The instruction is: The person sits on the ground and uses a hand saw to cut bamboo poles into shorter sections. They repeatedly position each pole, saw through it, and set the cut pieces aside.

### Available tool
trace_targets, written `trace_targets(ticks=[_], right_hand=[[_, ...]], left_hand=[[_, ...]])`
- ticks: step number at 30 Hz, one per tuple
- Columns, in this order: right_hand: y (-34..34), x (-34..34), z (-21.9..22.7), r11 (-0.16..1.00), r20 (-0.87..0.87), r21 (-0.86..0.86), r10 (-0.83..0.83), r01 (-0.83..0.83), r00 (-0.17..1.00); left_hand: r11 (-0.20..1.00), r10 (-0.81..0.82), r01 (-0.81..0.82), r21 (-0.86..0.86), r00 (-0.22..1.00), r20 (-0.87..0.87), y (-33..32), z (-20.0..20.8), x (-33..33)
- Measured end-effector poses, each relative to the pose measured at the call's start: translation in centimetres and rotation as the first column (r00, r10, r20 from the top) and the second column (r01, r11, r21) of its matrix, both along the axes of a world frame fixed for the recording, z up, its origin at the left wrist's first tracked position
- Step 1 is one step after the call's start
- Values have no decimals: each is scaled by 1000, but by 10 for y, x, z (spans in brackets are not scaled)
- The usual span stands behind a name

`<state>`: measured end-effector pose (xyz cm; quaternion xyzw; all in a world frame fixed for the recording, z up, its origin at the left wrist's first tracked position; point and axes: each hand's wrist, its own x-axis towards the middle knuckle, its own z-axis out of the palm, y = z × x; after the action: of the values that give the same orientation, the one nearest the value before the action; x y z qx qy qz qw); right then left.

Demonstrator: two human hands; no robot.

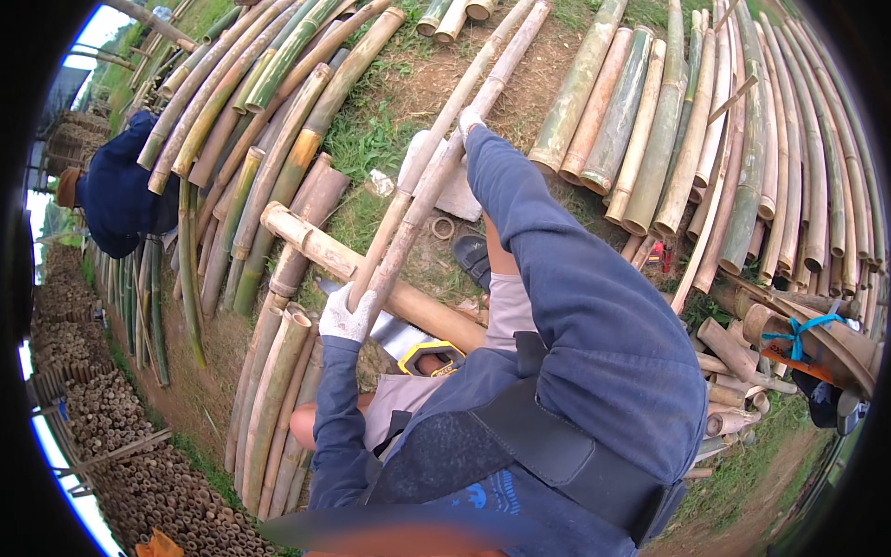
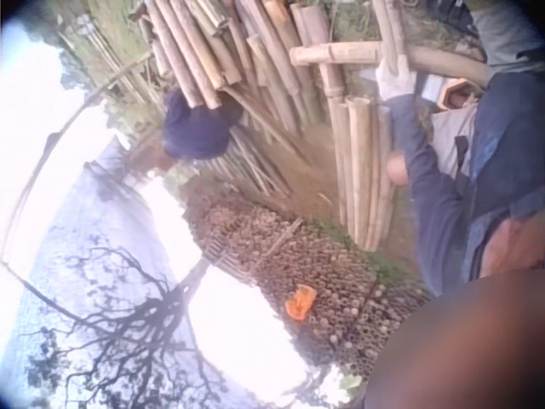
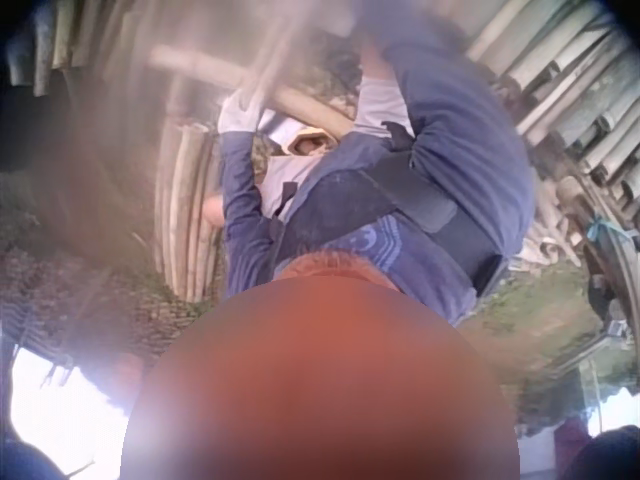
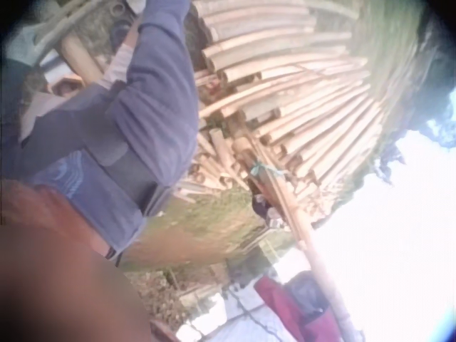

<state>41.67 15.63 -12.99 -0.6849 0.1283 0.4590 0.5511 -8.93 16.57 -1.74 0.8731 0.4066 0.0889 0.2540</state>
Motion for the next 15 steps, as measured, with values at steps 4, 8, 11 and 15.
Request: trace_targets(ticks=[4, 8, 11, 15], right_hand=[[-5, -1, 4, 1000, 6, 1, -1, 1, 1000], [-7, 0, 6, 1000, 4, 1, 0, 0, 1000], [-5, -1, 3, 1000, 2, 2, 0, 0, 1000], [-3, -5, -2, 1000, 2, 4, -1, 1, 1000]], left_hand=[[1000, 0, 1, 9, 998, -67, -2, -33, 2], [997, 2, 6, 80, 996, -94, 9, -56, -12], [1000, 5, -4, 9, 990, -141, 13, -73, -24], [1000, -14, 16, 20, 996, -83, 12, -99, -32]])
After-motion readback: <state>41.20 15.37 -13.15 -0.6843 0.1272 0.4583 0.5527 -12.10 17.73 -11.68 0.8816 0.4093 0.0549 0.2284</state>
